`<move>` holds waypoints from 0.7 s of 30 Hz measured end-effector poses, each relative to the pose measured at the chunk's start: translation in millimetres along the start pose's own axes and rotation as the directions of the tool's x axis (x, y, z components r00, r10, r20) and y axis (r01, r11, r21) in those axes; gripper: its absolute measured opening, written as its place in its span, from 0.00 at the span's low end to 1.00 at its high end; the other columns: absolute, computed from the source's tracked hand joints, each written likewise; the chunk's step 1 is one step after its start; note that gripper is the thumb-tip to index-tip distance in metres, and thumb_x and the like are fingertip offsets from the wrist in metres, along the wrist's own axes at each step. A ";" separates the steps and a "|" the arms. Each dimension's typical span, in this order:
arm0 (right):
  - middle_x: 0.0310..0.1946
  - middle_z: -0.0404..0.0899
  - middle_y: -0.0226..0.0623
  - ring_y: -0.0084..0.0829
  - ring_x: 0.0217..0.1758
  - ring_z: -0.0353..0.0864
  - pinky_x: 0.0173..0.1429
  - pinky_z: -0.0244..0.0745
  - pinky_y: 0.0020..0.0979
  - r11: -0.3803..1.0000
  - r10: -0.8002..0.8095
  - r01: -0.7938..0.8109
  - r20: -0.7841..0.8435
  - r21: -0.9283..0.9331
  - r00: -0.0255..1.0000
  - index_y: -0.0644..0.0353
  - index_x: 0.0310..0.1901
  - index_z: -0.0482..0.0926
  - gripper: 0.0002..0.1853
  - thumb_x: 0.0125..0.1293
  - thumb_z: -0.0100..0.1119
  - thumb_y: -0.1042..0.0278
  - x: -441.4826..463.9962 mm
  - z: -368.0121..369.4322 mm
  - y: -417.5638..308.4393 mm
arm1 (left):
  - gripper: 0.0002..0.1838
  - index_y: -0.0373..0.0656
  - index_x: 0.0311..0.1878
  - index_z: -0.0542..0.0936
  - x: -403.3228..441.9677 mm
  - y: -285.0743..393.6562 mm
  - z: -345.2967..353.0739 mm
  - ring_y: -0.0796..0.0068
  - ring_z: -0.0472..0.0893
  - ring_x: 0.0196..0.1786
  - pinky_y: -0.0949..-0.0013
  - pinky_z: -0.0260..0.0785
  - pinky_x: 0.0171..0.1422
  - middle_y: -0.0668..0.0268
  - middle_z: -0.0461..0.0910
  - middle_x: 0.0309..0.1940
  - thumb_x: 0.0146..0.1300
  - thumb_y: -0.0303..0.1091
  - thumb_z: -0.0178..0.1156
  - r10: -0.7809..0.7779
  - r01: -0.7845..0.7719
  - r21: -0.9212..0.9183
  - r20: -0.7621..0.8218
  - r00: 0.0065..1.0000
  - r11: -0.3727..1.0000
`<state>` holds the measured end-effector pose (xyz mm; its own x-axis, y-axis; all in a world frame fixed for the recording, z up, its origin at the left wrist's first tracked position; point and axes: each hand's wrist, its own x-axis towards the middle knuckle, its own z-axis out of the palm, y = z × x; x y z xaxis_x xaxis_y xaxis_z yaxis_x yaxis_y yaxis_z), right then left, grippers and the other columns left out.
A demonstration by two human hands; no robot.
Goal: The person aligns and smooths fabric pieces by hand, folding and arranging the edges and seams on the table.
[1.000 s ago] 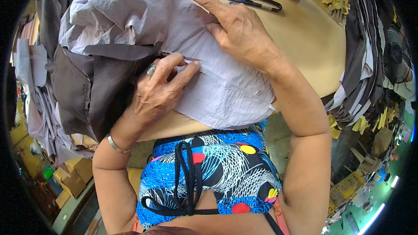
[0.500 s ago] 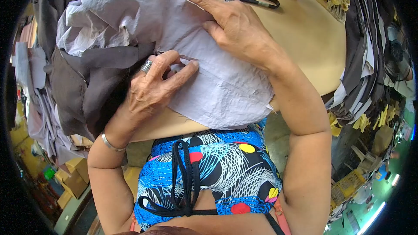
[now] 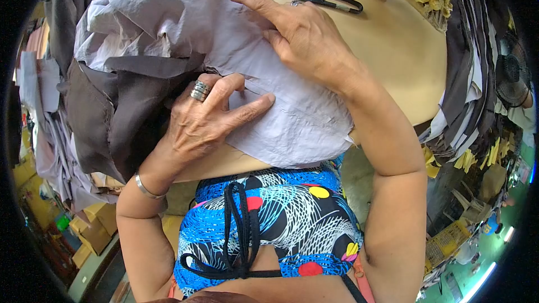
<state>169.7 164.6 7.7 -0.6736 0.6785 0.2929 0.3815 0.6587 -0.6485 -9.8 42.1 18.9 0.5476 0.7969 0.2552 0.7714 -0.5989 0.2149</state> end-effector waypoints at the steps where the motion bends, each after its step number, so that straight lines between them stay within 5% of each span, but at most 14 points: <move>1: 0.45 0.81 0.43 0.45 0.38 0.82 0.45 0.77 0.41 0.999 -0.048 0.048 -0.028 -0.023 0.998 0.45 0.65 0.64 0.33 0.56 0.54 0.79 0.2 3.1 -2.5 | 0.26 0.57 0.51 0.80 -3.9 0.0 -4.6 0.69 0.75 0.37 0.70 0.75 0.40 0.67 0.71 0.41 0.46 0.23 0.57 -0.004 0.004 -0.043 0.008 1.000 0.999; 4: 0.40 0.81 0.43 0.45 0.35 0.81 0.42 0.77 0.41 0.995 -0.018 0.016 -0.026 -0.096 0.999 0.45 0.66 0.64 0.34 0.55 0.56 0.79 -0.5 2.5 -5.6 | 0.17 0.44 0.47 0.76 -13.0 -3.4 2.0 0.71 0.76 0.42 0.72 0.74 0.43 0.65 0.71 0.44 0.51 0.31 0.54 0.003 0.001 0.080 -0.052 0.999 0.997; 7: 0.51 0.80 0.38 0.39 0.40 0.81 0.48 0.76 0.34 0.985 0.017 -0.025 -0.053 -0.168 0.998 0.43 0.65 0.67 0.36 0.54 0.58 0.83 0.1 2.7 -15.2 | 0.15 0.40 0.42 0.76 -14.1 -6.3 3.3 0.71 0.78 0.43 0.72 0.74 0.43 0.64 0.71 0.44 0.48 0.30 0.55 0.031 -0.027 0.039 -0.109 0.994 0.999; 10: 0.45 0.81 0.40 0.35 0.38 0.81 0.46 0.76 0.33 0.999 0.029 -0.028 -0.043 0.017 0.999 0.42 0.66 0.67 0.37 0.54 0.58 0.84 0.7 8.4 -7.7 | 0.18 0.43 0.43 0.79 -12.7 -2.2 2.4 0.67 0.79 0.38 0.70 0.75 0.41 0.66 0.73 0.44 0.44 0.25 0.58 -0.020 0.018 -0.019 -0.115 0.993 1.000; 13: 0.42 0.82 0.40 0.33 0.36 0.81 0.45 0.76 0.32 0.996 -0.002 0.009 -0.077 0.088 0.997 0.42 0.66 0.66 0.37 0.54 0.57 0.84 3.3 7.9 -8.4 | 0.13 0.41 0.38 0.78 -16.6 -6.9 5.5 0.73 0.77 0.39 0.72 0.73 0.42 0.65 0.73 0.50 0.46 0.30 0.55 0.043 -0.042 0.011 -0.096 0.994 0.999; 16: 0.38 0.81 0.42 0.40 0.31 0.81 0.38 0.76 0.37 0.998 0.037 -0.033 -0.063 0.058 0.997 0.44 0.65 0.68 0.36 0.53 0.56 0.84 3.2 7.8 -6.5 | 0.13 0.41 0.39 0.77 -14.2 -10.8 6.9 0.73 0.76 0.37 0.73 0.73 0.43 0.65 0.73 0.51 0.46 0.30 0.55 0.112 -0.109 0.032 -0.108 0.988 0.994; 21: 0.40 0.81 0.41 0.42 0.33 0.81 0.42 0.76 0.40 0.999 -0.045 0.046 -0.099 0.014 0.994 0.44 0.65 0.67 0.36 0.53 0.57 0.83 3.2 10.8 -0.2 | 0.15 0.41 0.42 0.76 -11.3 -12.1 7.6 0.72 0.77 0.39 0.72 0.73 0.44 0.64 0.74 0.50 0.48 0.30 0.55 0.056 -0.057 -0.018 -0.085 0.995 0.998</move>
<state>160.6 163.1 1.2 -0.6238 0.6773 0.3899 0.3408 0.6847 -0.6442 -22.9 41.0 6.3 0.5604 0.7527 0.3455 0.7329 -0.6450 0.2165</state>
